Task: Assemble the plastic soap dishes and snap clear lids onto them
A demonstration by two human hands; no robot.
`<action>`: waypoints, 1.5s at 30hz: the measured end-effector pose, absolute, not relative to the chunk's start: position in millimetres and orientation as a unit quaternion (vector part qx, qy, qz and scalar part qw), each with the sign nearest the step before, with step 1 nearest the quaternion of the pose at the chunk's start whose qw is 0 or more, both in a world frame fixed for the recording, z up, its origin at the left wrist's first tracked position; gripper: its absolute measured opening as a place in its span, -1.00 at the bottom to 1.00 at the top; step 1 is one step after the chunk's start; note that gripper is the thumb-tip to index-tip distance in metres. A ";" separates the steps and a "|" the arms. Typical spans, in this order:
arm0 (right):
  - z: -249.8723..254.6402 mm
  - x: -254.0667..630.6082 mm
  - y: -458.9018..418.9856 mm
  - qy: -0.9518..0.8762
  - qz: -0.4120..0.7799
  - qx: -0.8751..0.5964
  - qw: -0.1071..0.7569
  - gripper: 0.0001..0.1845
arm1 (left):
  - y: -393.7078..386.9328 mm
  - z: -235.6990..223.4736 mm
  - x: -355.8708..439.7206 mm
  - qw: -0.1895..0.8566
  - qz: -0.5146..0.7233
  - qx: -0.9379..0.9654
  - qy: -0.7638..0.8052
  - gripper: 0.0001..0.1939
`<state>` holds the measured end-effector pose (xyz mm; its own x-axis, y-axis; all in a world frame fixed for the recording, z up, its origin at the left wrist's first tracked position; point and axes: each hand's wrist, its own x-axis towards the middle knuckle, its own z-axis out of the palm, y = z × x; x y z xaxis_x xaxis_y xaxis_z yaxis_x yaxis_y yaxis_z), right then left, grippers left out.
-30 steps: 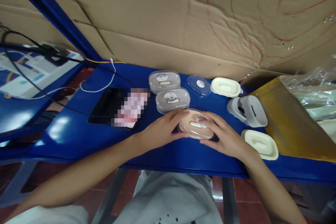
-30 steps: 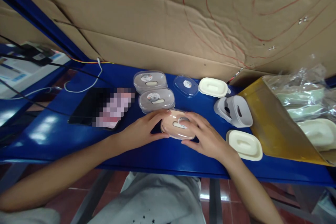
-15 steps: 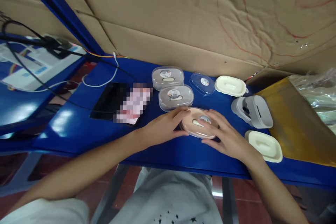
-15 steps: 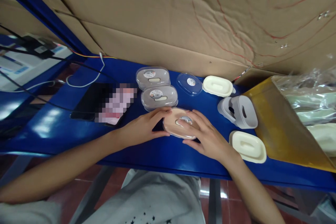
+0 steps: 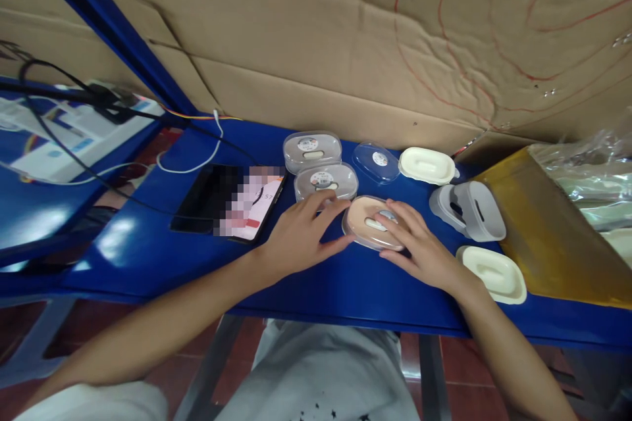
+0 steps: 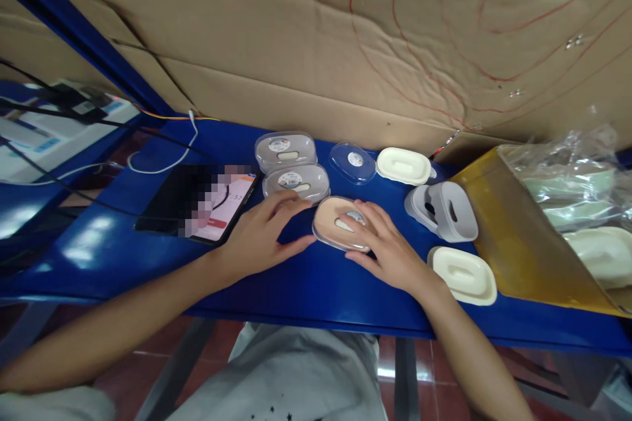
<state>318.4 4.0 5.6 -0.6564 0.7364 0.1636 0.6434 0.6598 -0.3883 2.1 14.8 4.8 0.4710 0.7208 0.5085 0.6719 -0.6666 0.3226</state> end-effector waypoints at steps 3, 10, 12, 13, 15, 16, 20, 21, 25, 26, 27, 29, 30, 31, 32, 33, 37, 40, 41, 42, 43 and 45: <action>3.7 326.4 8.2 -0.888 0.138 -0.408 0.162 -0.18 | 22.4 10.6 -6.8 -0.012 0.372 0.816 0.442 -0.53; 3.5 330.3 10.3 -0.878 0.130 -0.433 0.157 -0.22 | 41.5 3.4 -21.8 0.024 0.347 0.785 0.513 -0.11; 4.9 329.1 9.6 -0.877 0.133 -0.436 0.155 -0.24 | 38.2 -1.3 -18.1 0.037 0.316 0.791 0.523 -0.07; 5.3 328.7 9.4 -0.876 0.134 -0.437 0.155 -0.24 | 36.2 -3.1 -16.1 0.043 0.303 0.792 0.528 -0.07; 5.5 328.7 9.2 -0.876 0.134 -0.437 0.156 -0.24 | 33.2 -5.1 -13.2 0.050 0.286 0.793 0.536 -0.06; 5.3 328.9 9.3 -0.876 0.133 -0.437 0.156 -0.24 | 32.5 -5.2 -12.6 0.049 0.281 0.792 0.539 -0.05; 4.4 329.8 9.7 -0.877 0.131 -0.436 0.154 -0.24 | 32.0 -1.4 -12.0 0.018 0.274 0.794 0.542 -0.08; 4.3 329.8 9.8 -0.877 0.132 -0.435 0.154 -0.23 | 31.4 0.1 -11.4 0.009 0.277 0.799 0.534 -0.09; 3.6 330.0 10.1 -0.878 0.137 -0.429 0.163 -0.21 | 25.6 5.5 -6.7 -0.011 0.302 0.830 0.470 -0.18; 3.3 330.1 10.1 -0.876 0.141 -0.429 0.167 -0.20 | 23.8 6.5 -5.5 -0.010 0.306 0.838 0.451 -0.21; 3.1 330.3 10.1 -0.873 0.149 -0.431 0.172 -0.20 | 22.1 7.4 -4.6 -0.007 0.306 0.847 0.434 -0.24; 2.9 330.2 9.9 -0.864 0.174 -0.436 0.182 -0.19 | 18.9 8.5 -3.7 0.003 0.304 0.866 0.397 -0.28; 3.1 329.9 9.8 -0.860 0.187 -0.436 0.187 -0.20 | 17.5 8.9 -3.5 0.006 0.303 0.875 0.376 -0.31; 3.3 329.3 9.6 -0.859 0.198 -0.432 0.192 -0.20 | 16.1 9.1 -3.4 0.007 0.301 0.885 0.355 -0.33; 3.6 328.5 9.3 -0.859 0.207 -0.426 0.196 -0.22 | 14.8 9.3 -3.3 0.006 0.298 0.895 0.333 -0.35; 4.0 327.3 9.1 -0.861 0.212 -0.417 0.199 -0.24 | 13.6 9.3 -2.9 0.004 0.292 0.905 0.311 -0.38; 5.8 322.5 9.9 -0.880 0.216 -0.370 0.205 -0.24 | 10.3 8.3 0.6 0.001 0.238 0.940 0.244 -0.46; 6.9 323.1 13.8 -0.882 0.219 -0.358 0.214 -0.30 | 10.7 5.8 4.0 0.016 0.199 0.956 0.216 -0.47; 7.2 324.8 15.6 -0.876 0.211 -0.372 0.223 -0.36 | 11.2 4.8 4.7 0.021 0.192 0.958 0.213 -0.48; 7.2 327.1 17.6 -0.868 0.195 -0.393 0.233 -0.42 | 11.7 4.0 5.1 0.025 0.189 0.958 0.215 -0.49; 7.0 330.1 19.7 -0.860 0.175 -0.415 0.242 -0.45 | 12.1 3.4 5.3 0.027 0.191 0.957 0.218 -0.52; 6.0 337.1 23.9 -0.847 0.130 -0.449 0.252 -0.50 | 12.7 3.1 5.2 0.025 0.198 0.953 0.227 -0.58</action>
<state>337.1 23.9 6.0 -0.4703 0.8260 0.3108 0.6943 0.5637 -0.4474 5.2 12.7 3.1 0.8183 0.4432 0.3660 0.4237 -0.8954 0.1368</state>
